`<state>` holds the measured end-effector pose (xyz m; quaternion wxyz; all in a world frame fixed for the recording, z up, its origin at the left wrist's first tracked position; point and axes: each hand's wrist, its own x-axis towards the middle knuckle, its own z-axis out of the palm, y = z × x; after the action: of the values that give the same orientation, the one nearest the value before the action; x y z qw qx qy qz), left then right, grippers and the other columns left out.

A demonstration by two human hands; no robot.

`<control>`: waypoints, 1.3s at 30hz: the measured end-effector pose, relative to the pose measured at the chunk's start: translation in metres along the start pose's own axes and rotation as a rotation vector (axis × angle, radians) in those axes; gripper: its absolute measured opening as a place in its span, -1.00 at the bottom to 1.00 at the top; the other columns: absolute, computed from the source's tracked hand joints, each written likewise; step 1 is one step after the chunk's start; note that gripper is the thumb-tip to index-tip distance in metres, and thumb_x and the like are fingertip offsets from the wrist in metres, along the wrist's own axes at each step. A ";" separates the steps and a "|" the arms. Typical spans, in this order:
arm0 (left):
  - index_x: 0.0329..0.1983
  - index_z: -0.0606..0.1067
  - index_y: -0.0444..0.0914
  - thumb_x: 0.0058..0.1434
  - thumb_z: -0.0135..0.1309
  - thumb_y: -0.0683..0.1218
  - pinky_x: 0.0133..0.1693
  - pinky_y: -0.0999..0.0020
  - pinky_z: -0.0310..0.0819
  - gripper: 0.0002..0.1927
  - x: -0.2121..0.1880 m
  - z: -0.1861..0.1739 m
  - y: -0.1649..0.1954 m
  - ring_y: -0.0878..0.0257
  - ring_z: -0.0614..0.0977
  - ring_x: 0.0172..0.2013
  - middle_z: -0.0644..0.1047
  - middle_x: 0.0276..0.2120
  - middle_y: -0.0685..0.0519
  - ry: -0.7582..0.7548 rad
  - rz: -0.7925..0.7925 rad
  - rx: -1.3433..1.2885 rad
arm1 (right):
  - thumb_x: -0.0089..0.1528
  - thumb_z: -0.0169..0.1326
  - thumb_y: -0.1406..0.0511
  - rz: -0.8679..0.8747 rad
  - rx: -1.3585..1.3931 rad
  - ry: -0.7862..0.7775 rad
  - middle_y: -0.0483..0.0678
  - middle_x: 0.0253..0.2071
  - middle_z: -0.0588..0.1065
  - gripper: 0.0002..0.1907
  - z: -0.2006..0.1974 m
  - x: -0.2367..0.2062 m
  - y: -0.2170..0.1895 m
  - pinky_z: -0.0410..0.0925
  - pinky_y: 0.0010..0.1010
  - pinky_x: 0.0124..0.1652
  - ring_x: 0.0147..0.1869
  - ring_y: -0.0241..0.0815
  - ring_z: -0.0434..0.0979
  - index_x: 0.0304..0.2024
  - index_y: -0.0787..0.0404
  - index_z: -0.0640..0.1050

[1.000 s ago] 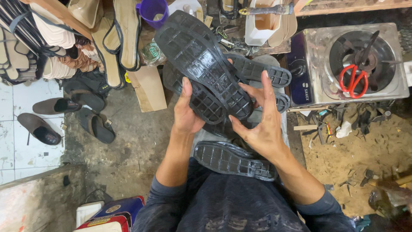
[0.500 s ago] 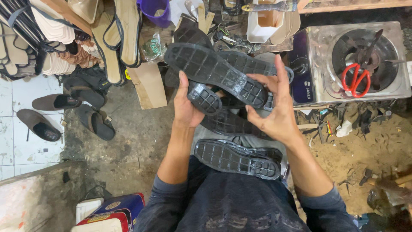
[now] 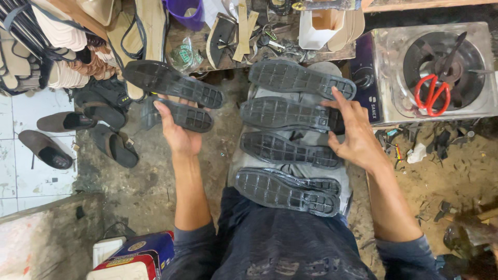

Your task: The person uses a chisel-like tool to scrape and smooth the edges of a beige shoe upper. Then the person retrieves several black rubber soles from a shelf, compares them, and places them on their lap. The person continues to handle and align the soles.

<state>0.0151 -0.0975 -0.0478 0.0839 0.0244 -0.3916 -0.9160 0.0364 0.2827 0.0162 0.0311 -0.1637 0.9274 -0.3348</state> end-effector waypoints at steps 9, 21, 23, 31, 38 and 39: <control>0.64 -0.07 -0.08 0.50 -0.37 0.35 0.47 -0.17 0.22 -0.23 -0.027 0.091 -0.003 -0.08 0.25 0.51 0.14 0.53 -0.23 -0.307 -0.266 -0.211 | 0.13 0.32 0.46 -0.185 0.236 0.227 0.16 0.45 0.32 0.07 0.011 0.017 -0.054 0.34 -0.15 0.35 0.44 0.08 0.43 0.56 0.18 0.03; 0.68 -0.07 -0.10 0.62 -0.30 0.24 0.40 -0.15 0.20 -0.31 -0.030 0.111 -0.036 0.01 0.31 0.42 0.24 0.29 -0.06 -0.160 -0.344 -0.296 | 0.17 0.34 0.49 -0.151 0.518 0.188 0.20 0.36 0.43 0.17 0.023 0.010 -0.070 0.29 -0.19 0.43 0.45 0.04 0.47 0.58 0.17 -0.16; 0.67 -0.06 -0.04 0.60 -0.26 0.22 0.45 -0.11 0.16 -0.32 -0.022 0.096 -0.028 -0.07 0.24 0.47 0.17 0.46 -0.17 -0.153 -0.194 -0.224 | 0.18 0.30 0.50 -0.127 0.640 0.111 0.20 0.36 0.41 0.16 0.021 0.003 -0.060 0.24 -0.19 0.45 0.47 0.02 0.42 0.59 0.17 -0.17; 0.63 -0.12 0.09 0.54 -0.26 0.25 0.48 -0.35 0.15 -0.33 -0.010 0.039 0.030 -0.16 0.16 0.56 0.07 0.58 -0.23 -0.231 -0.052 -0.121 | 0.05 0.34 0.42 0.059 0.608 -0.462 0.07 0.51 0.21 0.08 -0.009 -0.069 -0.045 0.11 -0.12 0.35 0.53 0.05 0.27 0.53 0.08 0.06; 0.65 -0.16 0.05 0.54 -0.25 0.26 0.51 -0.30 0.11 -0.27 -0.013 0.069 -0.001 -0.17 0.17 0.55 0.08 0.57 -0.26 -0.284 -0.114 -0.147 | 0.04 0.39 0.27 -0.133 0.336 -0.352 0.06 0.40 0.39 -0.06 -0.008 -0.071 -0.064 0.32 -0.19 0.30 0.43 0.00 0.40 0.43 0.10 0.27; 0.65 -0.17 0.05 0.53 -0.24 0.26 0.51 -0.29 0.11 -0.26 -0.014 0.079 -0.007 -0.17 0.17 0.54 0.09 0.56 -0.26 -0.302 -0.125 -0.166 | 0.07 0.37 0.30 -0.057 0.361 -0.269 0.02 0.35 0.44 -0.13 -0.005 -0.065 -0.069 0.38 -0.22 0.28 0.39 -0.06 0.49 0.40 0.09 0.31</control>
<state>0.0197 -0.0342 0.0012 -0.0313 -0.0964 -0.3203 -0.9419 0.1163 0.2572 0.0604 0.1737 -0.2248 0.8351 -0.4711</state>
